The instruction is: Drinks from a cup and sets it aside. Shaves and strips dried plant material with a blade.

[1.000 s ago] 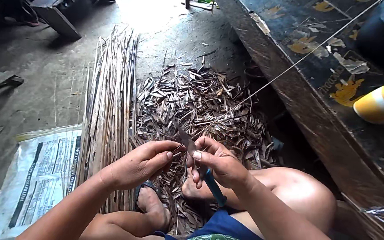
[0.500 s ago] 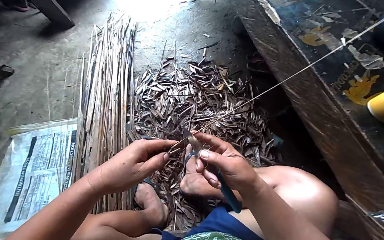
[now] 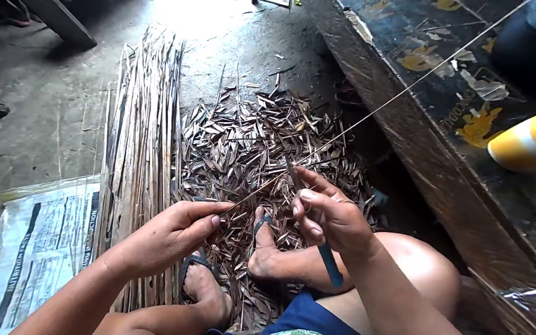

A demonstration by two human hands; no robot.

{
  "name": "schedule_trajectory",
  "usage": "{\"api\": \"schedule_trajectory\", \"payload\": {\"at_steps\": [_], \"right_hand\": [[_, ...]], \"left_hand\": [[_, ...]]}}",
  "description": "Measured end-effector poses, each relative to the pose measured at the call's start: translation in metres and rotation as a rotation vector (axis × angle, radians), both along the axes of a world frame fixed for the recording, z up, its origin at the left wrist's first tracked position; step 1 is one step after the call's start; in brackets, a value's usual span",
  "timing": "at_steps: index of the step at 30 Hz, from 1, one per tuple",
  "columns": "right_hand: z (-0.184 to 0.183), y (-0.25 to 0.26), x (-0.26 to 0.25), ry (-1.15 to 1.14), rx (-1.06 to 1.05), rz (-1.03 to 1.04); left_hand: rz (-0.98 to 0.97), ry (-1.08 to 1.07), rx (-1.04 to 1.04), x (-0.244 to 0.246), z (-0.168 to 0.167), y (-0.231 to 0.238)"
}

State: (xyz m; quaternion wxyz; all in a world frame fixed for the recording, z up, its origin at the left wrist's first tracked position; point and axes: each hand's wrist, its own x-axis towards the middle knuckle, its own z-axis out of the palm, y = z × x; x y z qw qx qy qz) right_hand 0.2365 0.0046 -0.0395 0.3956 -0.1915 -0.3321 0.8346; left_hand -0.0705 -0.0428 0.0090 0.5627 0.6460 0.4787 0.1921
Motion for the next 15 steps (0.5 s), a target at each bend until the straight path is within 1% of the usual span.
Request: {"api": "schedule_trajectory", "payload": {"at_steps": [3, 5, 9, 12, 13, 15], "right_hand": [[0.001, -0.004, -0.002, -0.014, -0.013, 0.025], [0.001, -0.005, -0.002, -0.006, -0.02, 0.007], [0.011, 0.014, 0.016, -0.077, 0.025, -0.154], [0.017, 0.034, 0.034, -0.104, 0.046, -0.264], [0.017, 0.037, 0.036, -0.099, 0.044, -0.288], [0.016, 0.034, 0.03, -0.11, 0.043, -0.272]], "left_hand": [[0.007, -0.002, -0.008, -0.001, -0.001, -0.001], [0.009, -0.005, -0.006, -0.002, -0.001, -0.002], [0.018, 0.023, 0.054, -0.009, -0.005, -0.004], [0.025, 0.015, 0.058, -0.017, -0.007, -0.005], [0.028, 0.016, 0.056, -0.018, -0.008, -0.005], [0.032, 0.023, 0.052, -0.017, -0.007, -0.004]]}}
